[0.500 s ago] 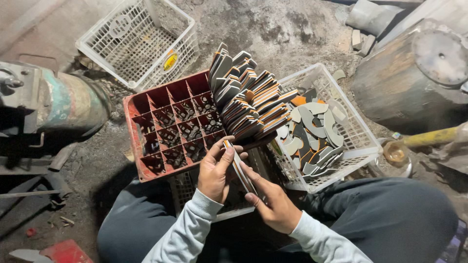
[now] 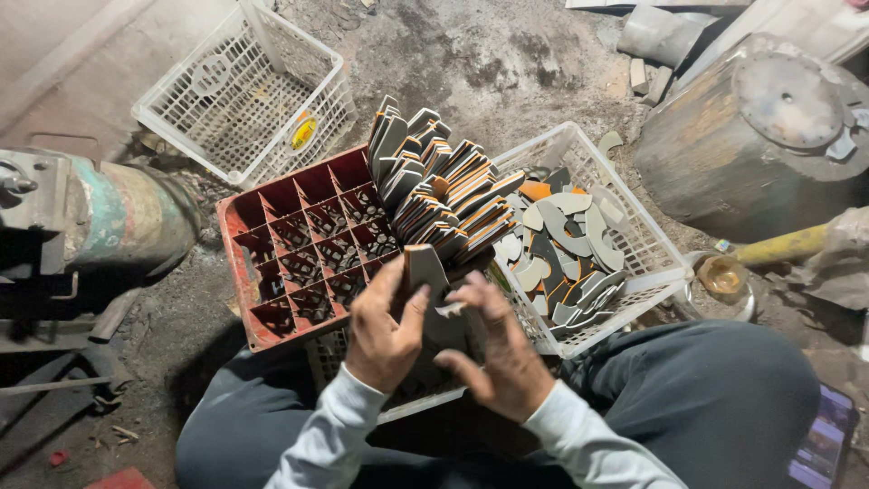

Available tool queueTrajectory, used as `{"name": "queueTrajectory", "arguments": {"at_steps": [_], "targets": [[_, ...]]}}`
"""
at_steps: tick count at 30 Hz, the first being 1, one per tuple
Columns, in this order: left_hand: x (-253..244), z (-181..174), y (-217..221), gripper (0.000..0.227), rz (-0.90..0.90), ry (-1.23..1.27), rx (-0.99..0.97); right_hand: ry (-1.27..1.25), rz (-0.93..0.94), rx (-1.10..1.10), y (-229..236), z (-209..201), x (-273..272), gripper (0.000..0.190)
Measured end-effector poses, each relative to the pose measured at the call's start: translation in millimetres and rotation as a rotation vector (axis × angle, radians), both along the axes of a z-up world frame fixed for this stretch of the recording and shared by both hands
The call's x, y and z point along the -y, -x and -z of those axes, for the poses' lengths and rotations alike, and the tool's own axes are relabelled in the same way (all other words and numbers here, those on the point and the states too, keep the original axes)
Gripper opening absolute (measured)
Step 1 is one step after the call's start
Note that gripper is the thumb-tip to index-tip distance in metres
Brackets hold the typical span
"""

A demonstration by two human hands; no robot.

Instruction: The person sits on the floor and repeatedly picks up curved metal pieces from a white crate, inspects them, and places them into a red crate with compartments. The process continues throughout the clip.

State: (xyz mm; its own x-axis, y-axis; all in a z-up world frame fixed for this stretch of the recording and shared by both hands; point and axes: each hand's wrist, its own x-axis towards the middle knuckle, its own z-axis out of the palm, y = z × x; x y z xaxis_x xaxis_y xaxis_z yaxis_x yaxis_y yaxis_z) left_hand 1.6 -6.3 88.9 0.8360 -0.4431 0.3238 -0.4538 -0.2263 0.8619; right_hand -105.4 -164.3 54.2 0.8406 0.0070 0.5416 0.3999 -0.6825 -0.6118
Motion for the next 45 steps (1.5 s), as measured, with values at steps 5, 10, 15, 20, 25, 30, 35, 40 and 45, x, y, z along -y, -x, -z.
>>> {"name": "queueTrajectory", "arguments": {"at_steps": [5, 10, 15, 20, 25, 30, 35, 40, 45], "targets": [[7.1, -5.7, -33.0, 0.036, 0.094, -0.089, 0.278, -0.398, 0.193, -0.141, 0.7, -12.5, 45.6, 0.071], [17.1, 18.6, -37.4, 0.048, 0.149, -0.311, 0.348, -0.499, 0.374, -0.289, -0.9, -4.7, 55.0, 0.061], [30.0, 46.5, -37.1, 0.061, 0.094, -0.426, 0.375, -0.434, 0.451, -0.265, -9.5, -6.1, 58.5, 0.050], [29.7, 89.7, -25.7, 0.065, -0.007, -0.491, 0.420, -0.443, 0.445, -0.243, -12.0, -6.5, 60.9, 0.044], [28.4, 96.4, -17.0, 0.068, -0.128, -0.399, 0.444, -0.415, 0.463, -0.157, -12.8, 8.2, 75.4, 0.039], [-10.1, 76.0, -13.4, 0.038, -0.208, -0.300, 0.332, -0.538, 0.608, -0.195, -34.3, 79.2, 119.8, 0.037], [-68.8, 97.3, 38.1, 0.021, -0.413, -0.493, 0.017, 0.056, 0.746, -0.369, -35.7, 209.9, 163.9, 0.037], [-141.3, 216.3, 43.0, 0.050, -0.719, -0.959, -0.210, -0.015, 0.392, -1.066, -28.9, 261.6, 137.1, 0.043], [-164.5, 313.5, -10.8, 0.062, -0.602, -1.064, -0.822, 0.119, 0.494, -0.846, -34.5, 264.3, 107.9, 0.036]]}}
